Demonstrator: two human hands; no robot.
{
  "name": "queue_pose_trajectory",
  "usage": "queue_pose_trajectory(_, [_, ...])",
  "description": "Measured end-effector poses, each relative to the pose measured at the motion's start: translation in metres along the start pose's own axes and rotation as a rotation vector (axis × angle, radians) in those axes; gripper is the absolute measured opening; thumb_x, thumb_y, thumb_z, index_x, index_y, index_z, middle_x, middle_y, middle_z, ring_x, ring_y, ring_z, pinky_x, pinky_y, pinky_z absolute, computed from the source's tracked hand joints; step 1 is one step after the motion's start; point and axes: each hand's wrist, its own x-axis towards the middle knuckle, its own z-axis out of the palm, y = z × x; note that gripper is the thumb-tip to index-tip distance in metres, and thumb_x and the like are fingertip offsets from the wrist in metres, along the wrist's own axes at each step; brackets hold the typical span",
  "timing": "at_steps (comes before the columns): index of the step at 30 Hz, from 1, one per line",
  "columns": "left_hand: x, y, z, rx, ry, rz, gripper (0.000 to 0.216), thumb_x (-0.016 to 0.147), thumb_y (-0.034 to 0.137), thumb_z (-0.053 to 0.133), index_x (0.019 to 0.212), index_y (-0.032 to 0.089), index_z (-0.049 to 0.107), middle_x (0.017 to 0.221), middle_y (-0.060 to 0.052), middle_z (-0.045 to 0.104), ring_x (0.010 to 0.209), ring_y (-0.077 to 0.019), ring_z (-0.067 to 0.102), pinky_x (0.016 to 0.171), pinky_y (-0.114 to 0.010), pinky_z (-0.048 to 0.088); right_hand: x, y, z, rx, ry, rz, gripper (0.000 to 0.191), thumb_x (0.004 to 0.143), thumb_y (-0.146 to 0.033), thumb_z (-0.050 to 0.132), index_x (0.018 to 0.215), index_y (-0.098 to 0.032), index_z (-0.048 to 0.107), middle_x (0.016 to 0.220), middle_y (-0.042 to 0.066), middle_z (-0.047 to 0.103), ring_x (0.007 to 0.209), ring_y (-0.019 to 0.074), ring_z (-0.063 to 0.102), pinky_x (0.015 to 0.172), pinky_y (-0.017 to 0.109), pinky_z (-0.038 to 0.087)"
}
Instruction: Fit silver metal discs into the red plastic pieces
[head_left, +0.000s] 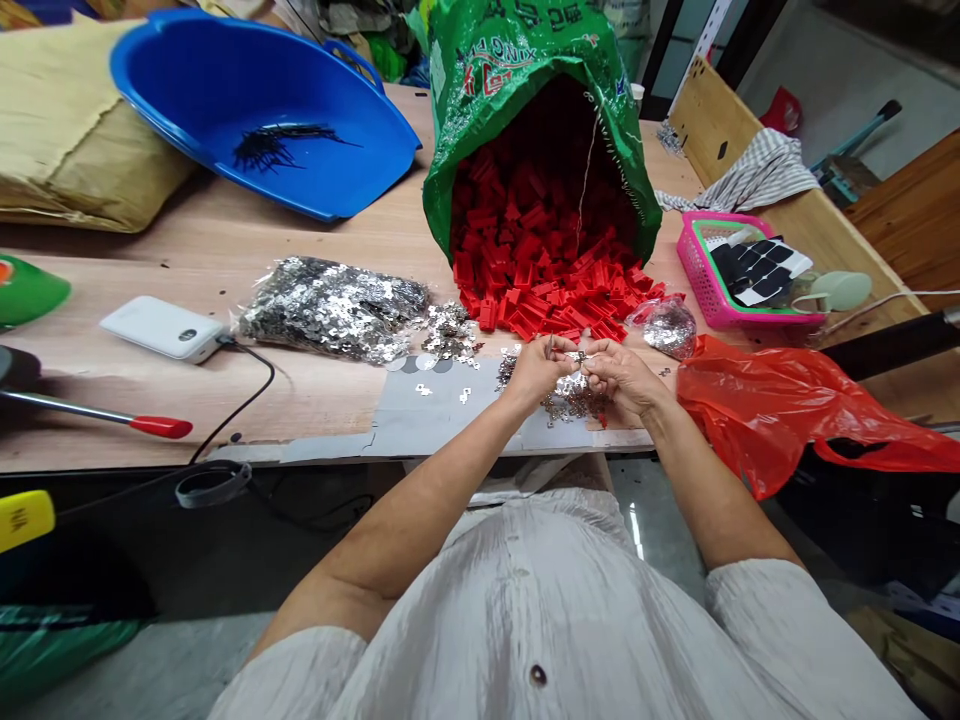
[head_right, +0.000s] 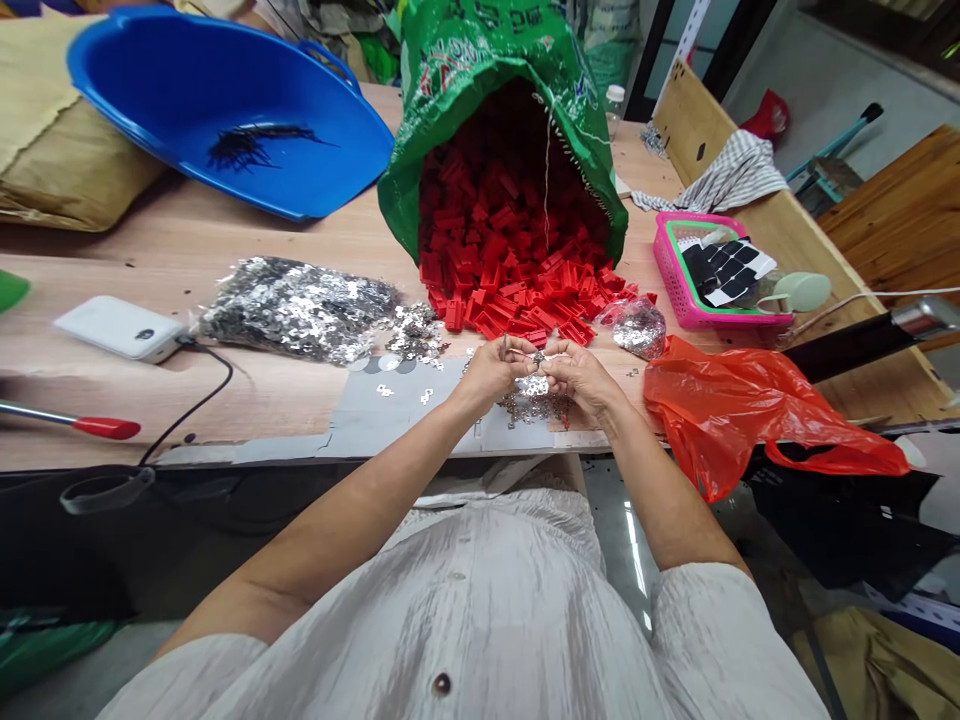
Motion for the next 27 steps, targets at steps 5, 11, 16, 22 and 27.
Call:
queue_pose_trajectory(5, [-0.002, 0.004, -0.004, 0.3, 0.085, 0.231, 0.022, 0.071, 0.008, 0.062, 0.09, 0.019, 0.067, 0.077, 0.001, 0.068, 0.074, -0.0142, 0.063, 0.075, -0.027, 0.047, 0.002, -0.001, 0.005, 0.105, -0.092, 0.04, 0.044, 0.061, -0.021, 0.083, 0.095, -0.022, 0.055, 0.072, -0.006, 0.062, 0.053, 0.004, 0.051, 0.051, 0.015, 0.043])
queue_pose_trajectory(11, [0.0, 0.005, -0.01, 0.179, 0.053, 0.165, 0.031, 0.068, 0.008, 0.063, 0.097, 0.019, 0.065, 0.07, 0.002, 0.067, 0.066, -0.0124, 0.061, 0.067, -0.024, 0.046, 0.001, 0.001, 0.007, -0.23, -0.016, -0.224, 0.046, 0.07, -0.036, 0.078, 0.109, -0.024, 0.056, 0.07, -0.006, 0.063, 0.059, 0.0095, 0.057, 0.058, 0.022, 0.046])
queue_pose_trajectory(16, [-0.001, 0.002, -0.009, 0.114, 0.061, 0.131, 0.031, 0.067, 0.009, 0.066, 0.097, 0.019, 0.065, 0.069, 0.002, 0.067, 0.065, -0.0122, 0.06, 0.067, -0.024, 0.047, -0.002, 0.009, 0.011, -0.559, 0.084, -0.477, 0.034, 0.079, -0.034, 0.07, 0.11, -0.024, 0.061, 0.074, -0.003, 0.065, 0.066, 0.0133, 0.059, 0.064, 0.026, 0.047])
queue_pose_trajectory(22, [-0.007, 0.006, -0.008, 0.238, 0.099, 0.117, 0.032, 0.067, 0.008, 0.065, 0.096, 0.02, 0.066, 0.071, 0.002, 0.068, 0.07, -0.0134, 0.062, 0.07, -0.024, 0.048, -0.008, 0.011, 0.015, -0.924, 0.187, -0.671, 0.021, 0.089, -0.028, 0.058, 0.108, -0.025, 0.067, 0.102, 0.003, 0.071, 0.088, 0.0188, 0.066, 0.082, 0.032, 0.051])
queue_pose_trajectory(27, [-0.005, 0.002, -0.007, 0.198, 0.068, 0.09, 0.03, 0.065, 0.008, 0.065, 0.093, 0.019, 0.065, 0.065, 0.004, 0.064, 0.062, -0.0119, 0.059, 0.065, -0.024, 0.046, -0.01, 0.009, 0.013, -1.101, 0.114, -0.727, 0.028, 0.094, -0.025, 0.05, 0.117, -0.026, 0.065, 0.113, 0.005, 0.07, 0.1, 0.0212, 0.066, 0.092, 0.035, 0.048])
